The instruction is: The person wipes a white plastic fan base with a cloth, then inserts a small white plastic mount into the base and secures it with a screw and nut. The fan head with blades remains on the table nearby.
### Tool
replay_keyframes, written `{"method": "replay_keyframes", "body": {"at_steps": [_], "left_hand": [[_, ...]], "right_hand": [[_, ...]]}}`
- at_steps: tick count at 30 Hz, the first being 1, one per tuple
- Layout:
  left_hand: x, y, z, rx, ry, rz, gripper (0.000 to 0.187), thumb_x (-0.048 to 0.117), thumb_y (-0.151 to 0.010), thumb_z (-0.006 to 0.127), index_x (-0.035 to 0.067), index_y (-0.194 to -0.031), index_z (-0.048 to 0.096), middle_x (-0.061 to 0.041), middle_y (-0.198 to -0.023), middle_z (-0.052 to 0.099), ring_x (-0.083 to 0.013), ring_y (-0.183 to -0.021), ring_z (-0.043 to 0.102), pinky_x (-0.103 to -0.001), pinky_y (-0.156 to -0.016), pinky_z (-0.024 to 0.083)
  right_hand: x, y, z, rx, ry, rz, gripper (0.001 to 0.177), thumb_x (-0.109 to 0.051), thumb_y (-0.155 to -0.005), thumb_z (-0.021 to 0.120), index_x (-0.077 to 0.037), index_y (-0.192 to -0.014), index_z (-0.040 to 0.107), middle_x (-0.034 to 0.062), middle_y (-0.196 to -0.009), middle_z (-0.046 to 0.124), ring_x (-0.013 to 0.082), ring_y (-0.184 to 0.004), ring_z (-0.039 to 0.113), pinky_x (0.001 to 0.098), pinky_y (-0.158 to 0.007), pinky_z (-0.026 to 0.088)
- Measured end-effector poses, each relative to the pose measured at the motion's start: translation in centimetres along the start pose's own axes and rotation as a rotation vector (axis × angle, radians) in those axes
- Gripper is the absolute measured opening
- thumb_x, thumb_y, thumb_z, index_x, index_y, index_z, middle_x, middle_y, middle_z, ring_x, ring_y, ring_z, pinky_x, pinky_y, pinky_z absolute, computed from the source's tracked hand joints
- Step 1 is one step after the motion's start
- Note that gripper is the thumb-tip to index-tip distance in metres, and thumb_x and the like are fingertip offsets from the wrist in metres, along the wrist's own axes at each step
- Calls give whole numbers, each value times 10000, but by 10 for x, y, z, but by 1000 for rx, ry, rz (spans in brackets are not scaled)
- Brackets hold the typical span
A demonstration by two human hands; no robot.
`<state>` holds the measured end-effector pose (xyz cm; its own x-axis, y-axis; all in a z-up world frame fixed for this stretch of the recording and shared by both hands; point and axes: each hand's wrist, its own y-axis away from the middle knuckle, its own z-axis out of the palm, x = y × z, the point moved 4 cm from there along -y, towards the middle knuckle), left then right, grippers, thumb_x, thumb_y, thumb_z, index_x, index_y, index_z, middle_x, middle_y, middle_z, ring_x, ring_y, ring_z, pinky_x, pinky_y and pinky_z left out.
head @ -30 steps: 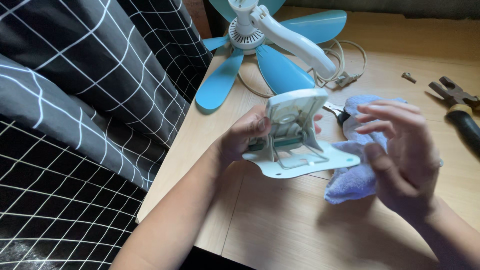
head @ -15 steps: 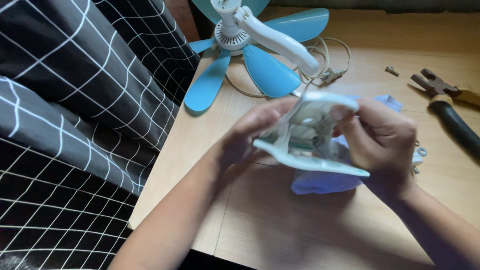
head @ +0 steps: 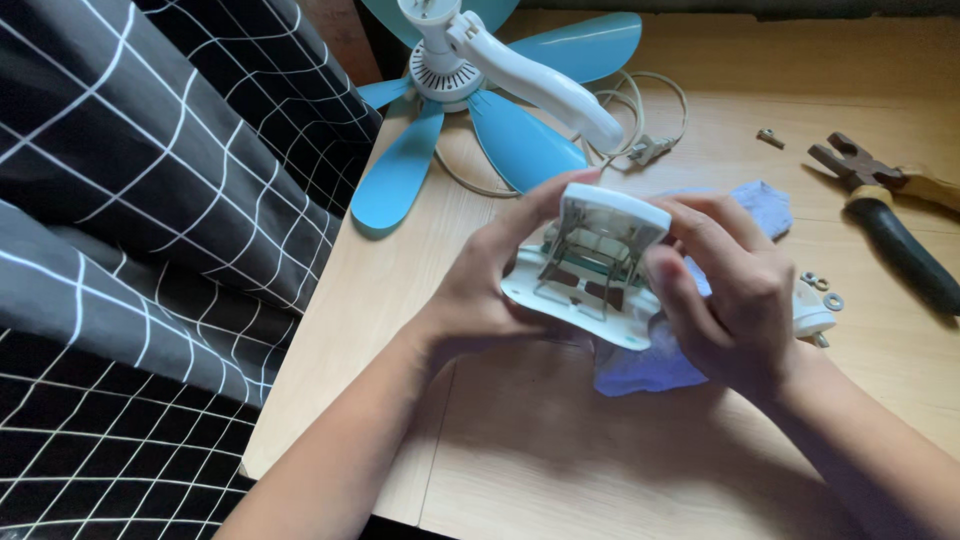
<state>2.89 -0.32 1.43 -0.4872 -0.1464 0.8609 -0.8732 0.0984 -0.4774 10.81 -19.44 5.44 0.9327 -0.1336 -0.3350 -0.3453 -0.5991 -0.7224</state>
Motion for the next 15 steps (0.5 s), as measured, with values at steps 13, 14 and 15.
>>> {"method": "replay_keyframes", "body": {"at_steps": [13, 14, 15], "left_hand": [[-16, 0, -3, 107, 120, -25, 910, 161, -672, 994, 92, -1434, 503, -62, -1432, 622, -191, -1404, 592, -364, -1293, 448], [-16, 0, -2, 120, 157, -21, 816, 144, -701, 989, 90, -1379, 538, -60, -1415, 632, -182, -1393, 594, -360, -1286, 452], [-16, -1, -1, 131, 195, -16, 723, 128, -730, 984, 87, -1324, 574, -59, -1398, 642, -173, -1382, 596, -356, -1278, 456]], "right_hand": [[-2, 2, 11, -36, -191, 99, 813, -149, -698, 917, -22, -1384, 501, 157, -1306, 645, 279, -1204, 674, 380, -1032, 544], [-4, 1, 10, -42, -146, 73, 735, -148, -712, 928, -28, -1335, 558, 149, -1274, 675, 278, -1190, 695, 376, -1016, 553], [-6, 0, 9, -17, -137, 49, 669, -144, -734, 929, -35, -1293, 578, 140, -1255, 686, 272, -1176, 706, 368, -1010, 564]]}}
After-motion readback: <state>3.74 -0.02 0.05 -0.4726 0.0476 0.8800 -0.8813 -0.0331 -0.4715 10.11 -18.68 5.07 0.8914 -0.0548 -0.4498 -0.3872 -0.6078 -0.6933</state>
